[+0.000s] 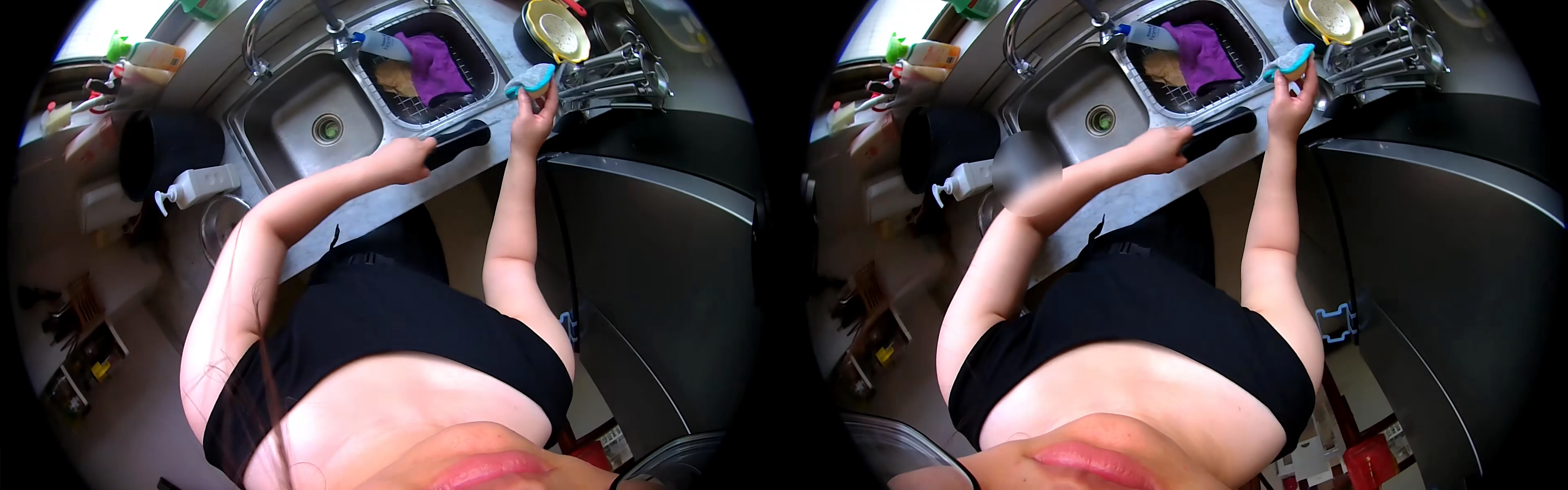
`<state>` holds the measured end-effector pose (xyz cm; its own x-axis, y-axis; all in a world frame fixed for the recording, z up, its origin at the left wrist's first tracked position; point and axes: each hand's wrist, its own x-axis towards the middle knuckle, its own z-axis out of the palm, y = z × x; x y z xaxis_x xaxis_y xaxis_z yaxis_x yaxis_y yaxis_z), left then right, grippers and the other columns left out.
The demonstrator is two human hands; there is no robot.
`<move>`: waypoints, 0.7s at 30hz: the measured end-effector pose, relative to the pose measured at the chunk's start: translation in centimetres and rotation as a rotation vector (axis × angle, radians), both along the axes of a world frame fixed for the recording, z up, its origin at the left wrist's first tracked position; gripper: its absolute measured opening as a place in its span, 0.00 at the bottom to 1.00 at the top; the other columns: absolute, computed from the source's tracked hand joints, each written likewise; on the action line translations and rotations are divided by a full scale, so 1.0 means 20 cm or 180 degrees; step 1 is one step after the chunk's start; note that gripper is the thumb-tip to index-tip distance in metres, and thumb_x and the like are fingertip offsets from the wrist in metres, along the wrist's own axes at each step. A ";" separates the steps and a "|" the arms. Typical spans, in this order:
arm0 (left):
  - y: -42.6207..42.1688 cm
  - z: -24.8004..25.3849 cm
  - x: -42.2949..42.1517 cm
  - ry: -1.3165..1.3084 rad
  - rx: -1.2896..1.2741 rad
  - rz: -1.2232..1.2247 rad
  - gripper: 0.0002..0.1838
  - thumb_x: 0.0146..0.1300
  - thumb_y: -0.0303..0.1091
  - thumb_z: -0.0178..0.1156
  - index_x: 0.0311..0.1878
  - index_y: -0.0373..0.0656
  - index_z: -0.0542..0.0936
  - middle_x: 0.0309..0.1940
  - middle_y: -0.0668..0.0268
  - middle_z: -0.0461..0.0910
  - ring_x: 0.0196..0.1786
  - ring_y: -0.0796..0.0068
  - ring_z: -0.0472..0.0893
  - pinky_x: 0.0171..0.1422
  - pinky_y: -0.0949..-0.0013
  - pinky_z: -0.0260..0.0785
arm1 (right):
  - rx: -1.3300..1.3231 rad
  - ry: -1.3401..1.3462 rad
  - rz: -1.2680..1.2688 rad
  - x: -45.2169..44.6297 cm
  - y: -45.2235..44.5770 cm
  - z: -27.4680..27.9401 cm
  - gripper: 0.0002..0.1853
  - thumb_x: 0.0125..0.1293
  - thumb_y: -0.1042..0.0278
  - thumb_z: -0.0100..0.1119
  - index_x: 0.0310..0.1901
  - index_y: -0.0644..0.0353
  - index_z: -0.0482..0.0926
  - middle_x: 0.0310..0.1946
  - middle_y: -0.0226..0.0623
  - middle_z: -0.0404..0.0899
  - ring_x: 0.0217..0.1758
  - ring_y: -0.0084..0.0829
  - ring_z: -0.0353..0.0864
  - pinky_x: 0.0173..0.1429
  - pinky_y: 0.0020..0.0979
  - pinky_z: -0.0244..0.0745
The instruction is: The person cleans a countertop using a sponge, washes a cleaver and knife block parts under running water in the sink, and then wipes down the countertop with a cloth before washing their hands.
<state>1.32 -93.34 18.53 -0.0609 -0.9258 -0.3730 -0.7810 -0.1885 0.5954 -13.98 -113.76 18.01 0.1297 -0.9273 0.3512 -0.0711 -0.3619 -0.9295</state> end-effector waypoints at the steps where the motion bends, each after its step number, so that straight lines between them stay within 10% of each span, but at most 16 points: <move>1: -0.06 -0.04 -0.07 -0.0024 -0.0007 0.0007 0.18 0.52 0.34 0.61 0.45 0.38 0.71 0.37 0.47 0.79 0.44 0.44 0.80 0.48 0.49 0.73 | 0.0022 -0.0163 0.0028 -0.02 -0.01 0.04 0.31 0.62 0.75 0.64 0.67 0.61 0.66 0.57 0.38 0.73 0.54 0.30 0.75 0.58 0.31 0.70; 16: -0.30 -0.17 -0.20 -0.0284 0.0031 0.0307 0.32 0.54 0.47 0.67 0.57 0.40 0.69 0.54 0.46 0.74 0.50 0.46 0.81 0.52 0.50 0.75 | 0.1015 -0.1330 0.1128 0.16 0.19 0.14 0.31 0.63 0.84 0.54 0.68 0.63 0.61 0.59 0.39 0.70 0.60 0.30 0.73 0.63 0.31 0.69; 21: 0.02 -0.04 0.00 -0.0368 -0.0622 0.1051 0.33 0.58 0.49 0.63 0.63 0.40 0.69 0.67 0.45 0.63 0.61 0.45 0.74 0.63 0.53 0.69 | 0.0347 0.2899 0.2157 0.56 0.03 -0.04 0.33 0.54 0.67 0.65 0.65 0.55 0.69 0.58 0.47 0.76 0.59 0.42 0.78 0.63 0.36 0.71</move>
<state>1.32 -92.97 17.68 0.2840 -0.9428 -0.1748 -0.7614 -0.3325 0.5565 -2.76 -113.08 17.11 0.7808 -0.5891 -0.2081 -0.5560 -0.5034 -0.6614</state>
